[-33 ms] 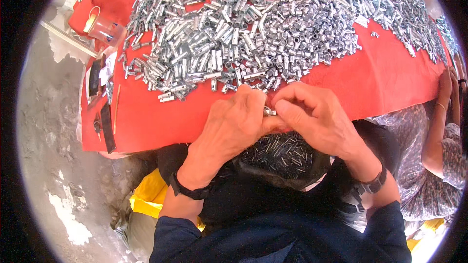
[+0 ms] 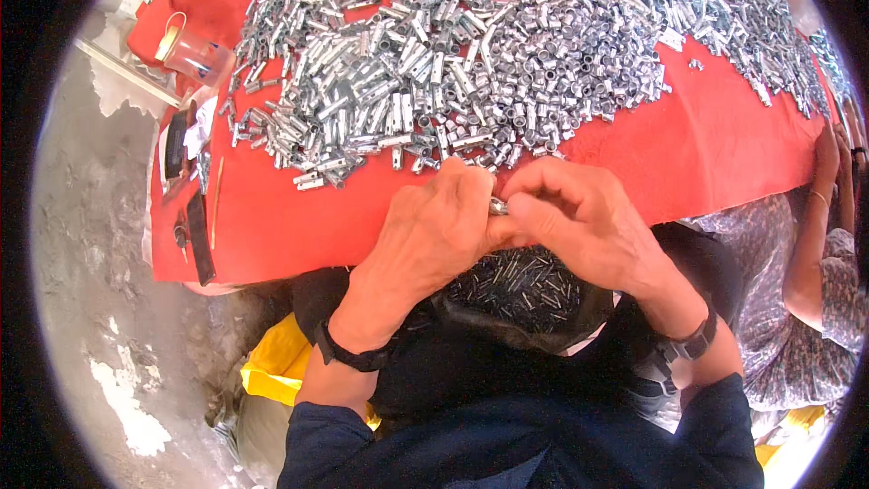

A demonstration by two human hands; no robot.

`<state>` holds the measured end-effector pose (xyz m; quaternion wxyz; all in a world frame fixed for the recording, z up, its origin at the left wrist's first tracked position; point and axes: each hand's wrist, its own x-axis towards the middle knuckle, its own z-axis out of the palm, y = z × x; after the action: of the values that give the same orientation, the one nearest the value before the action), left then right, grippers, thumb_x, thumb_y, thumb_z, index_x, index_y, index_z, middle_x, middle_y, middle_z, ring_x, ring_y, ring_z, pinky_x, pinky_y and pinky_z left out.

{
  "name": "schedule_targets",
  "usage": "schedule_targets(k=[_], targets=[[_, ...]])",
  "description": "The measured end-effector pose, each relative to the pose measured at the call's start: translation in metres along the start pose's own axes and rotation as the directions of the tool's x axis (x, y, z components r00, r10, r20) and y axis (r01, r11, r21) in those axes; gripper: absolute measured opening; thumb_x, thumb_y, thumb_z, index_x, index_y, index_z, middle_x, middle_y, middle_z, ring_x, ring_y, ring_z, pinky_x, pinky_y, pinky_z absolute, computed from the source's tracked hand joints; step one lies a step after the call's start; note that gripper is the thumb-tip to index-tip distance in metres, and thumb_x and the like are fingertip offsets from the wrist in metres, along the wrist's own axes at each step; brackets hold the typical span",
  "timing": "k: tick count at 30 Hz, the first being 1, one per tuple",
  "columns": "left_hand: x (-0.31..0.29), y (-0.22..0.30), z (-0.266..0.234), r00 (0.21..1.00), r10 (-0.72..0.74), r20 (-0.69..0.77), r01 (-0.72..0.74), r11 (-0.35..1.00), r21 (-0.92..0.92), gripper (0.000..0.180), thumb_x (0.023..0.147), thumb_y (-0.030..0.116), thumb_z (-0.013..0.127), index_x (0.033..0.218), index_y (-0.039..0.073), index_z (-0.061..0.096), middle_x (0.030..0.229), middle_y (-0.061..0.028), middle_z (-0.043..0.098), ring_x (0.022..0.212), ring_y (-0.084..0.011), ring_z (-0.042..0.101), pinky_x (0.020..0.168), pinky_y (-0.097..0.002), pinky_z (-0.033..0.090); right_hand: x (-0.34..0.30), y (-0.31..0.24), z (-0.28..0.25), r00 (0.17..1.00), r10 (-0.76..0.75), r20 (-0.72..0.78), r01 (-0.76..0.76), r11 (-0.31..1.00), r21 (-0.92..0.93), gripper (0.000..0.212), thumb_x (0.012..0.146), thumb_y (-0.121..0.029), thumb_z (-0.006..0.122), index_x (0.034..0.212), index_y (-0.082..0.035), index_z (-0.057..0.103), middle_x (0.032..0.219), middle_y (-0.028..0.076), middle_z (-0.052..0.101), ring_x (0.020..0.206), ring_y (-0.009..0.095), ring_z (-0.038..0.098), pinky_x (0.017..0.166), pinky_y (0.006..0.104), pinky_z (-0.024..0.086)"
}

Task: Assembling small metal components by inserting pins into connector housings.

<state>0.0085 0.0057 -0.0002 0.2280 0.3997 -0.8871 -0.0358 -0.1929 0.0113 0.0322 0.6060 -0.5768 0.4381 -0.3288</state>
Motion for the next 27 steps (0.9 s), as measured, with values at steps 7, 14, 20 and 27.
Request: schedule_targets(k=[7, 14, 20, 27], targets=[[0.002, 0.003, -0.006, 0.999, 0.005, 0.053, 0.000, 0.996, -0.087, 0.044, 0.079, 0.031, 0.079, 0.099, 0.002, 0.051, 0.080, -0.0128, 0.051, 0.066, -0.0319, 0.061, 0.050, -0.0417, 0.049, 0.002, 0.016, 0.006, 0.999, 0.050, -0.020, -0.045, 0.978, 0.203, 0.011, 0.093, -0.003, 0.057, 0.096, 0.007, 0.062, 0.081, 0.006, 0.067, 0.076, 0.012, 0.068, 0.066, 0.0256, 0.055], [0.003, -0.001, -0.017, 0.996, 0.058, 0.069, -0.053, 0.996, -0.074, 0.029, 0.082, 0.018, 0.073, 0.099, 0.003, 0.056, 0.081, -0.0108, 0.050, 0.070, -0.0296, 0.063, 0.053, -0.0400, 0.050, 0.001, 0.025, 0.010, 1.000, 0.006, -0.028, 0.002, 0.967, 0.254, 0.008, 0.094, 0.000, 0.056, 0.098, 0.005, 0.060, 0.084, 0.007, 0.068, 0.081, 0.013, 0.071, 0.064, 0.0247, 0.055], [0.000, -0.005, -0.015, 0.993, 0.120, -0.015, -0.121, 0.988, -0.095, 0.036, 0.074, 0.014, 0.079, 0.102, 0.001, 0.061, 0.080, -0.0094, 0.053, 0.068, -0.0271, 0.061, 0.053, -0.0378, 0.048, -0.005, 0.031, 0.018, 0.992, -0.074, -0.098, 0.084, 0.992, 0.097, 0.006, 0.096, -0.003, 0.058, 0.095, 0.002, 0.059, 0.085, 0.006, 0.068, 0.081, 0.012, 0.071, 0.062, 0.0232, 0.052], [-0.001, -0.004, -0.018, 0.989, 0.096, 0.116, -0.073, 0.979, -0.191, 0.027, 0.081, 0.021, 0.074, 0.085, 0.004, 0.053, 0.078, -0.0127, 0.051, 0.060, -0.0323, 0.059, 0.049, -0.0424, 0.047, -0.007, 0.032, 0.017, 0.996, -0.073, -0.041, 0.078, 0.989, 0.128, 0.008, 0.096, -0.006, 0.060, 0.093, 0.001, 0.060, 0.076, 0.005, 0.067, 0.069, 0.007, 0.063, 0.057, 0.0232, 0.047]])
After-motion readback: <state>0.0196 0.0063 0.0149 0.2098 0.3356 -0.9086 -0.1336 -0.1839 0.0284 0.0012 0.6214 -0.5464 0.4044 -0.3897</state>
